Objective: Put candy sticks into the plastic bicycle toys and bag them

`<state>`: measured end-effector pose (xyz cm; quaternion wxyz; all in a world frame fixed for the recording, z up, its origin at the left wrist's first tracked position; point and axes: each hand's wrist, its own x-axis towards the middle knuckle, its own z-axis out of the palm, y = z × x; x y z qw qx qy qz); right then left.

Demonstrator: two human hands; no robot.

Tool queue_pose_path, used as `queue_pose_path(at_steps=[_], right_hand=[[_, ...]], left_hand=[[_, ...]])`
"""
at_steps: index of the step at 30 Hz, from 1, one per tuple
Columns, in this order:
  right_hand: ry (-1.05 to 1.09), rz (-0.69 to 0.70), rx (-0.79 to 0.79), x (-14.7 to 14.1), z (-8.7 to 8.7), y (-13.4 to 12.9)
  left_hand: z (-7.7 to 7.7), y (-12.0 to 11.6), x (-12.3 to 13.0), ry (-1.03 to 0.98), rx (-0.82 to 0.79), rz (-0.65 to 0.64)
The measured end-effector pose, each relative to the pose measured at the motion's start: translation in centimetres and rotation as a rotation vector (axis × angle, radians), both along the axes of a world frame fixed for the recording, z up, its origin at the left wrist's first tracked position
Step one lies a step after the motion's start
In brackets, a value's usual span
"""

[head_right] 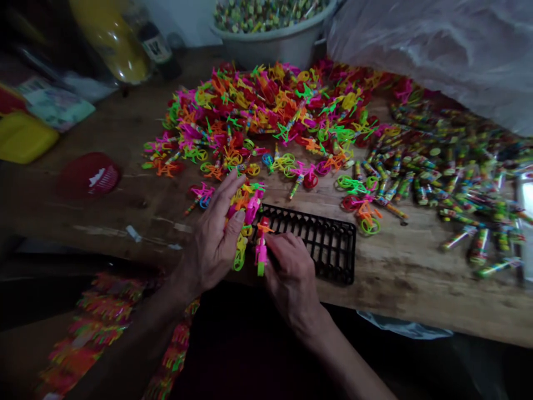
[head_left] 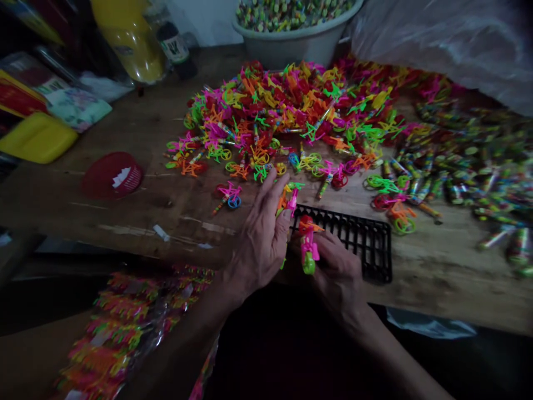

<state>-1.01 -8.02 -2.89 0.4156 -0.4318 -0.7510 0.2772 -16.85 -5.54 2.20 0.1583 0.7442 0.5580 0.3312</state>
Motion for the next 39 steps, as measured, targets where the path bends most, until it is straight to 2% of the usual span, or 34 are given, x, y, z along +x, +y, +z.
queue_pose_path(at_steps=[9, 14, 18, 21, 26, 32, 36, 39], right_hand=[[-0.087, 0.049, 0.041, -0.6, -1.1, 0.0], [-0.173, 0.039, 0.088, -0.8, -1.7, -0.2], [-0.155, 0.035, 0.092, -1.0, -1.9, -0.2], [-0.125, 0.036, 0.088, -0.9, -2.2, -0.3], [-0.178, 0.043, 0.067, -1.2, -2.1, -0.1], [-0.231, 0.001, 0.074, -1.7, -2.0, 0.0], [-0.236, 0.036, 0.089, -1.2, -2.1, -0.4], [-0.229, 0.048, 0.111, 0.6, -0.9, 0.1]], left_hand=[[-0.1, 0.0, -0.1, -0.041, -0.029, 0.016], [0.9, -0.4, -0.4, -0.119, -0.136, 0.014], [1.9, -1.3, -0.3, 0.040, -0.129, 0.000], [1.7, -1.8, 0.1, 0.161, -0.093, -0.011], [0.8, -1.5, 0.4, 0.111, -0.112, -0.020], [0.3, -1.4, 0.6, 0.115, -0.086, 0.000], [0.7, -1.7, 0.6, 0.214, -0.037, 0.028], [1.5, -1.8, 0.5, 0.276, 0.023, 0.008]])
